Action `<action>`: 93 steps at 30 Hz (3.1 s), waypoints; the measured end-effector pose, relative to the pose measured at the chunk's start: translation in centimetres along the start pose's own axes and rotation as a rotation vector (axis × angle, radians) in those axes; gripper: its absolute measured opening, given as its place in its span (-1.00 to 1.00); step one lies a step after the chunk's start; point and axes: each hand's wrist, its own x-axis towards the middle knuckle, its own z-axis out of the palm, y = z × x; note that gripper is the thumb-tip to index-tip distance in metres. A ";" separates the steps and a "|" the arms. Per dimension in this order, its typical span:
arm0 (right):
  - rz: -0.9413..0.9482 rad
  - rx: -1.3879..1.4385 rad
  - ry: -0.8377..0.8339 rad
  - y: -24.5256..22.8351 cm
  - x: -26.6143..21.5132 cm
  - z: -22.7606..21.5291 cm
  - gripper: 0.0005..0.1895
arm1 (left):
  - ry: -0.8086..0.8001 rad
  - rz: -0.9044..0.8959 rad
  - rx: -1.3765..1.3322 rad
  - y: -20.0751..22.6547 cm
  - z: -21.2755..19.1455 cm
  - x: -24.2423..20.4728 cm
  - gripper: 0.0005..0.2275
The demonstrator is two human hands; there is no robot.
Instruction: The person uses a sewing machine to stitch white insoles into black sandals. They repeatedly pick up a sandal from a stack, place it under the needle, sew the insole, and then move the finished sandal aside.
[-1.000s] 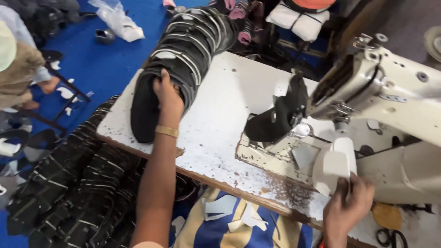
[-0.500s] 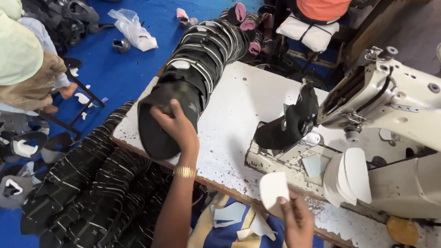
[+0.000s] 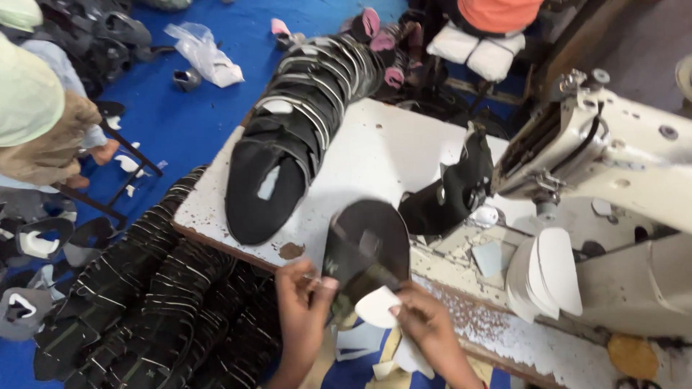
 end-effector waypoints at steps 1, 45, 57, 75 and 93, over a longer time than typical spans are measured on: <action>0.020 0.191 0.066 1.0 -0.1 -0.1 -0.90 | 0.032 -0.433 -0.666 -1.9 0.9 -1.7 -0.62; -0.121 0.593 0.228 -6.6 -1.8 -3.6 -0.20 | -0.562 -0.920 -1.058 5.1 6.5 6.6 -0.68; -0.002 0.749 0.358 -3.0 0.2 -9.3 -0.23 | -0.560 -0.644 -0.916 5.8 16.5 8.5 -0.69; -0.087 0.701 0.693 -0.3 5.2 -6.4 -0.53 | -1.046 -0.373 -0.774 1.1 20.1 18.0 -0.63; -0.105 -1.750 0.806 19.9 21.8 -27.5 -0.59 | -0.894 -0.223 -0.682 1.0 20.8 19.3 -0.59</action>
